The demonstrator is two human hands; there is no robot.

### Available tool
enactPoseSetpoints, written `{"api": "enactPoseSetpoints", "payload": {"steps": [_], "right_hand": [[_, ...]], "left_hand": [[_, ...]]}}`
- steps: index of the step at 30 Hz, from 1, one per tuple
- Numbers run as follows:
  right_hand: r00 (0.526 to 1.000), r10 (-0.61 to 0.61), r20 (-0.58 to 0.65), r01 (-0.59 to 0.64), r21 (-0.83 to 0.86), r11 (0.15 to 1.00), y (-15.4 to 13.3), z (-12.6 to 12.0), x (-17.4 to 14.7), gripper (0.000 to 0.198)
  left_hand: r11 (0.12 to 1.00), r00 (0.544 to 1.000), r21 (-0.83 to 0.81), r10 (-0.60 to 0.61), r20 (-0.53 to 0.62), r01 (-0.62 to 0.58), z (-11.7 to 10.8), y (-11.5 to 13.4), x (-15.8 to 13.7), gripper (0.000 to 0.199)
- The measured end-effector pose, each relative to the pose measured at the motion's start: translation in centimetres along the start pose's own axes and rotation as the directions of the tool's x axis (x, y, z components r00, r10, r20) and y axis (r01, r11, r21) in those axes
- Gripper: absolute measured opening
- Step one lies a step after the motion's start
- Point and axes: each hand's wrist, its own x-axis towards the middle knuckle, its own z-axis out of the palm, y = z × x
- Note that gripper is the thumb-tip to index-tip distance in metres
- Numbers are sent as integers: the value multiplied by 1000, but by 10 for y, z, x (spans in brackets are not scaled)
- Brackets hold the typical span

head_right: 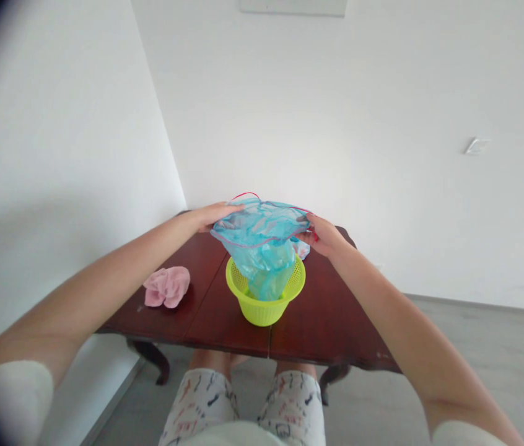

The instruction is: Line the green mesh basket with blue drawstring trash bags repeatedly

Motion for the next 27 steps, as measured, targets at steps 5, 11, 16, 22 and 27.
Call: {"api": "enactPoseSetpoints", "payload": {"steps": [5, 11, 16, 22, 27], "right_hand": [[988, 121, 92, -131, 104, 986, 14, -21, -54, 9], [984, 135, 118, -157, 204, 966, 62, -64, -144, 42], [977, 92, -190, -37, 274, 961, 135, -76, -190, 40], [838, 7, -546, 81, 137, 987, 173, -55, -190, 48], [816, -302, -492, 191, -263, 946, 125, -50, -137, 45]], "left_hand": [[985, 988, 97, 150, -43, -145, 17, -27, -52, 46], [862, 943, 399, 332, 21, -313, 48, -85, -142, 28], [833, 943, 442, 290, 163, -333, 73, -127, -181, 36], [892, 928, 267, 372, 26, -365, 91, -136, -143, 42], [912, 925, 243, 364, -105, -331, 63, -106, -70, 48]]}}
